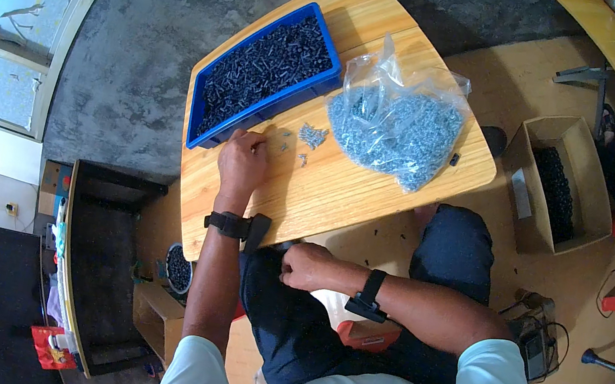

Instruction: Assembling small blue/silver metal inserts into black plastic housings.

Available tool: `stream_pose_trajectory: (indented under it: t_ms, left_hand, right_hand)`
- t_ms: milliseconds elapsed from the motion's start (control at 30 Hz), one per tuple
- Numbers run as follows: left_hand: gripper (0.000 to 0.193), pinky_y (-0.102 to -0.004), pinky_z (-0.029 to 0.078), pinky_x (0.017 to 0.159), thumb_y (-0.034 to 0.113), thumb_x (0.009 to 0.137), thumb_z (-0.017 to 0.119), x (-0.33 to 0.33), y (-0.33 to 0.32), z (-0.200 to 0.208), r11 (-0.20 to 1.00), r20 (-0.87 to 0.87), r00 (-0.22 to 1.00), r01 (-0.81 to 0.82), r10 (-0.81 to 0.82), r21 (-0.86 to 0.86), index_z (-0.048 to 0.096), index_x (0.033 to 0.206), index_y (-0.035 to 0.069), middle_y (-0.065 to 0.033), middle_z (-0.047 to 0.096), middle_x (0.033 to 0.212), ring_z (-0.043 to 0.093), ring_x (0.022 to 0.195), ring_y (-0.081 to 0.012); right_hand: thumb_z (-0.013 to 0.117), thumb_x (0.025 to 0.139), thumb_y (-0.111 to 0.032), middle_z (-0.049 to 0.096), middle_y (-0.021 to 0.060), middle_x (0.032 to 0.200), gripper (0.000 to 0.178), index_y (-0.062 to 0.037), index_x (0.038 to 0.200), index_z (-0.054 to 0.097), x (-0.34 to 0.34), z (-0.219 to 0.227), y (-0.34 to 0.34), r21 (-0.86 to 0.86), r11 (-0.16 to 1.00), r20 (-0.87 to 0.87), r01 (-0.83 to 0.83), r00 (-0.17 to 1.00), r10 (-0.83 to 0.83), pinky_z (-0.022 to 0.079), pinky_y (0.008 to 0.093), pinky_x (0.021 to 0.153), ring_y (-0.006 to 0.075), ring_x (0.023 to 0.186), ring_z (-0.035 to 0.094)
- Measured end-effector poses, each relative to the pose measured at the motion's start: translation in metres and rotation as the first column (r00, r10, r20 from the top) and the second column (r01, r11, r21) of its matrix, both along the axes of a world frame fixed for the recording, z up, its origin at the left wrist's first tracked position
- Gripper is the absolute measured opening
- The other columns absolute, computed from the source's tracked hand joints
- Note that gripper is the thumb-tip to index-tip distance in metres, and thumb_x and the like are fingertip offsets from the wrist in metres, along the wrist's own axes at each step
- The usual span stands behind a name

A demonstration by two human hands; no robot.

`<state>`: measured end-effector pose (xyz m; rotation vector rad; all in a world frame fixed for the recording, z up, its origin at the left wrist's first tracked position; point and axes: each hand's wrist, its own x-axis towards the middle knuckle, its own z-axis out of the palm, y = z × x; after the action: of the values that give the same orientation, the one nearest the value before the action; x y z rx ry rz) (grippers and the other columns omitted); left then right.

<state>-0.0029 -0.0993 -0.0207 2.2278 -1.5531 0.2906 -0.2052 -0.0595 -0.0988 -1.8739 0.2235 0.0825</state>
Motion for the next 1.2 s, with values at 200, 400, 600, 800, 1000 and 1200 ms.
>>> stream_pose_trajectory:
  t_ms: [200,400,600,800,1000,1200]
  left_hand:
    - [0.012,-0.0438,0.053,0.070,0.011,0.085,0.068,-0.016,-0.020,0.002,0.995,-0.014,0.996,0.087,-0.087,-0.051,0.075,0.089,0.003,-0.0150,0.069,0.089,0.067,0.078,-0.0340]
    - [0.018,-0.0436,0.054,0.071,0.017,0.086,0.070,-0.030,-0.046,-0.007,0.992,-0.009,0.992,0.123,-0.123,-0.035,0.071,0.085,-0.002,-0.0182,0.069,0.078,0.067,0.079,-0.0346]
    - [0.016,-0.0453,0.054,0.071,0.016,0.086,0.069,-0.044,-0.050,-0.009,0.985,-0.081,0.986,0.133,-0.143,-0.114,0.070,0.084,0.000,-0.0195,0.069,0.080,0.066,0.079,-0.0355]
    - [0.016,-0.0468,0.053,0.069,0.016,0.085,0.069,-0.061,-0.043,-0.006,0.988,-0.187,0.974,0.106,-0.125,-0.109,0.071,0.086,0.000,-0.0198,0.067,0.086,0.066,0.074,-0.0385]
    - [0.011,-0.0449,0.053,0.068,0.011,0.083,0.071,-0.064,-0.018,0.001,0.959,-0.285,0.917,0.254,-0.281,-0.127,0.071,0.084,0.000,-0.0179,0.067,0.084,0.066,0.074,-0.0372]
    - [0.012,-0.0440,0.053,0.079,0.016,0.083,0.072,0.009,0.016,0.007,0.971,-0.030,0.997,-0.078,0.073,-0.225,0.073,0.088,0.005,-0.0133,0.067,0.090,0.065,0.090,-0.0343]
  right_hand:
    - [0.070,0.082,-0.026,0.073,0.0164,0.087,0.024,-0.0057,0.092,0.076,0.000,0.003,0.001,-0.011,1.000,-0.027,-0.020,0.999,0.020,0.054,0.0424,0.078,0.0328,0.085,0.070]
    - [0.072,0.080,-0.027,0.073,0.0170,0.083,0.021,-0.0068,0.085,0.076,0.002,-0.002,0.002,0.008,1.000,-0.053,0.025,0.998,-0.024,0.054,0.0455,0.076,0.0337,0.081,0.071]
    - [0.070,0.081,-0.027,0.073,0.0149,0.080,0.020,-0.0079,0.084,0.075,0.006,-0.005,0.004,-0.068,0.998,-0.022,0.002,1.000,-0.004,0.054,0.0450,0.074,0.0331,0.079,0.071]
    - [0.068,0.083,-0.027,0.071,0.0103,0.073,0.018,-0.0104,0.083,0.074,0.005,-0.013,0.005,-0.058,0.998,-0.044,0.022,0.999,-0.024,0.054,0.0432,0.072,0.0312,0.076,0.070]
    - [0.067,0.086,-0.029,0.074,0.0120,0.087,0.022,-0.0085,0.090,0.075,0.005,-0.009,0.005,-0.046,0.999,-0.124,-0.025,0.992,0.019,0.053,0.0406,0.077,0.0286,0.085,0.071]
    - [0.069,0.085,-0.027,0.074,0.0134,0.080,0.025,-0.0054,0.093,0.076,0.005,-0.011,0.005,-0.064,0.998,-0.057,-0.024,0.998,0.021,0.055,0.0431,0.077,0.0314,0.079,0.072]
